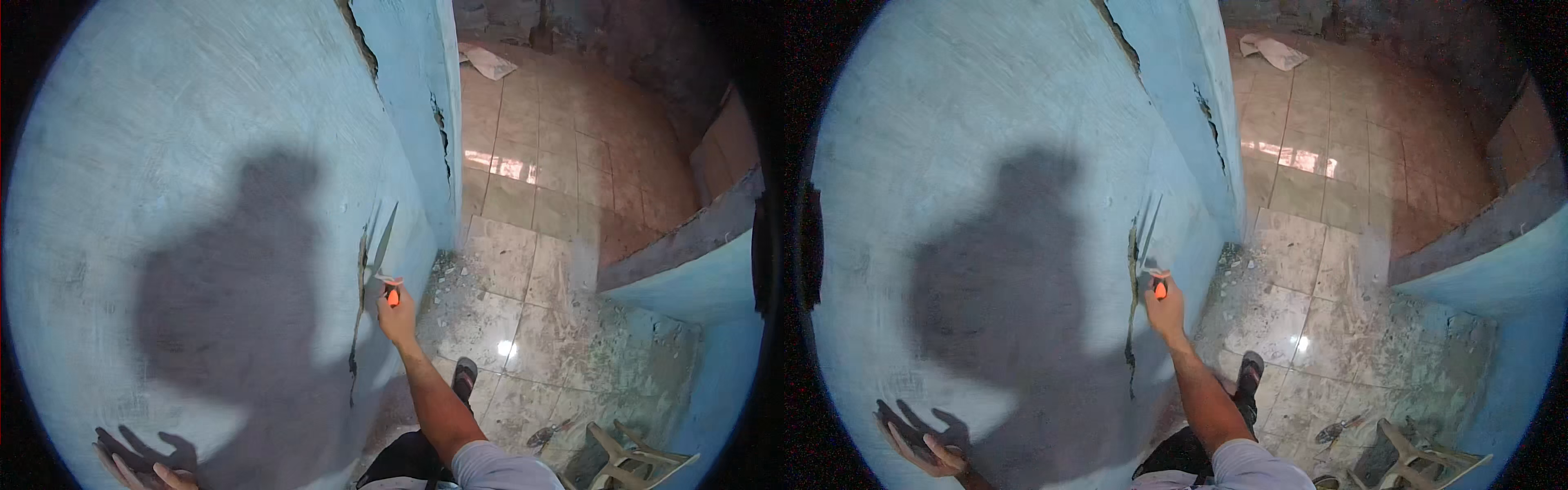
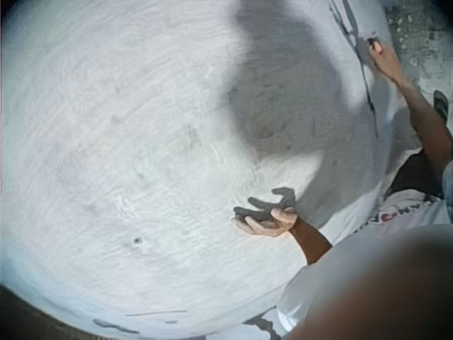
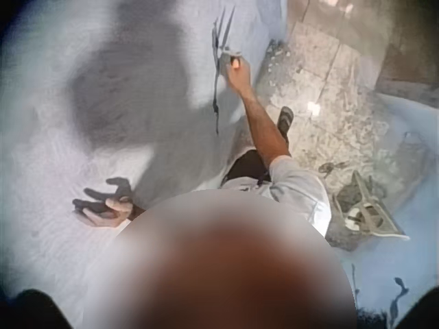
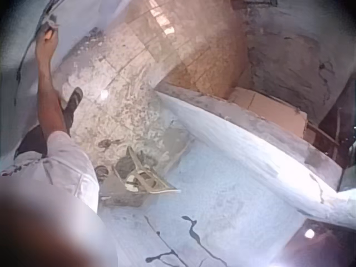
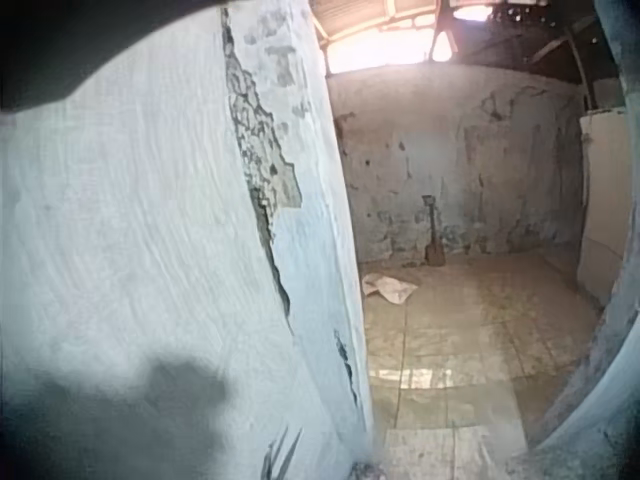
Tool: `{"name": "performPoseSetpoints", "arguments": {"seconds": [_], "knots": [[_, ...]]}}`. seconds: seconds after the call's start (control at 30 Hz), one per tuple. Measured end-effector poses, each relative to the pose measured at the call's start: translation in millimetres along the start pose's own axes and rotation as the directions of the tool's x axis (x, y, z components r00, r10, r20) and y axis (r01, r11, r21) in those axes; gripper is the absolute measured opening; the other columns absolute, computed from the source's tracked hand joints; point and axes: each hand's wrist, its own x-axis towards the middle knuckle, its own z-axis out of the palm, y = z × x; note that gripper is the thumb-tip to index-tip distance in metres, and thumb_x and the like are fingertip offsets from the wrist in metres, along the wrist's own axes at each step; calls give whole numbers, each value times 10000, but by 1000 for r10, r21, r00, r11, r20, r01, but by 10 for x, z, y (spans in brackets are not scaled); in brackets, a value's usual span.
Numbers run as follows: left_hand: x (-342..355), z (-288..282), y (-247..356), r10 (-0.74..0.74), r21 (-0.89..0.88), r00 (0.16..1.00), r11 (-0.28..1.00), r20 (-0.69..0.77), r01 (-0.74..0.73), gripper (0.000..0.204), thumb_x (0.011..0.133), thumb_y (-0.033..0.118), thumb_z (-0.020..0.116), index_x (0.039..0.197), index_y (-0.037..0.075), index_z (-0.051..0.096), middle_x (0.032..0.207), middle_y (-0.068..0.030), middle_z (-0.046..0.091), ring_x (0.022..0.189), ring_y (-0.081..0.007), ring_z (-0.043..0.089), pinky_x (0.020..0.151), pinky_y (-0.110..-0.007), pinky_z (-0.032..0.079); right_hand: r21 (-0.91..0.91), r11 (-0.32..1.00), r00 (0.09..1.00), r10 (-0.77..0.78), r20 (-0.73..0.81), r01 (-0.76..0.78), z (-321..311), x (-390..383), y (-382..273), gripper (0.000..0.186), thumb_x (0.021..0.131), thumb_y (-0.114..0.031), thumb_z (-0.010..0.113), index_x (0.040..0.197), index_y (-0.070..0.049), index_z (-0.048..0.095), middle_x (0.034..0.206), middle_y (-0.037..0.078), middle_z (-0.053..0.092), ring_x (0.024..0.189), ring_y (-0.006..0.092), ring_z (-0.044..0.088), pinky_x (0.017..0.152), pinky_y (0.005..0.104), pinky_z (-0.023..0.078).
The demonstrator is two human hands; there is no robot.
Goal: The person scrapes and smooths a crack in a blue wall using a trowel.
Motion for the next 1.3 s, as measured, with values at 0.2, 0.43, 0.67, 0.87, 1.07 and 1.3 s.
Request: {"name": "performPoseSetpoints", "arguments": {"seconds": [0.2, 0.43, 0.67, 0.87, 1.07, 1.3], "knots": [[-43, 25, 23, 81, 154, 991, 983, 103, -96, 515, 1123, 223, 381, 1526, -98, 393, 1622, -350, 287, 1499, -503, 358, 1158, -687, 456, 239, 883, 897, 433, -85, -404, -730, -731, 211, 257, 1015, -102, 577, 1269, -68, 598, 755, 16, 548, 534, 95, 513, 452, 284, 429], [-96, 482, 634, -345, -66, 939, 937, 1, 344, 570, 1115, 360, 375, 1476, -65, 496, 1606, -319, 408, 1469, -490, 427, 1161, -625, 407, 37, 528, 529, 847, 61, -849, -2101, -1018, 371, 221, 1029, -267, 587, 1139, -76, 581, 698, 54, 545, 505, 185, 549, 458, 346, 448], [-79, 3144, 2699, -197, -18, 685, 956, 702, 293, 780, 959, 446, 676, 1607, 101, 415, 1746, -211, 182, 1594, -406, 230, 1277, -612, 150, -287, 566, 555, 822, 127, -773, -3389, 138, -126, 159, 985, -167, 640, 1087, -45, 639, 693, 50, 578, 500, 156, 539, 456, 328, 448], [-923, 3968, 2901, 229, -265, 237, 955, 944, 130, 804, 973, 439, 654, 1670, 238, 308, 1780, -58, 129, 1633, -240, 121, 1329, -508, 72, -476, 581, 604, 787, 124, -660, -4323, 1179, -269, 87, 968, -125, 626, 975, -72, 558, 668, 32, 538, 484, 150, 520, 430, 333, 438], [-1098, 4071, 2777, 26, 392, 689, 807, 725, -443, 855, 956, 514, 663, 1680, 265, 282, 1775, -127, 122, 1638, -307, 60, 1319, -558, 51, -463, 563, 589, 802, 104, -685, -4482, 1564, -101, 95, 975, -126, 613, 981, -66, 541, 663, 40, 535, 462, 152, 512, 414, 326, 436], [-2034, 3429, 3448, 15, 72, -136, 789, 991, 610, 677, 976, 596, 636, 1551, 251, 538, 1735, -267, 161, 1591, -440, 226, 1250, -685, 217, -413, 806, 554, 592, 585, -425, -3748, 1557, 623, 182, 1076, -177, 544, 1131, -7, 575, 731, 41, 558, 516, 130, 549, 464, 302, 461]]}}
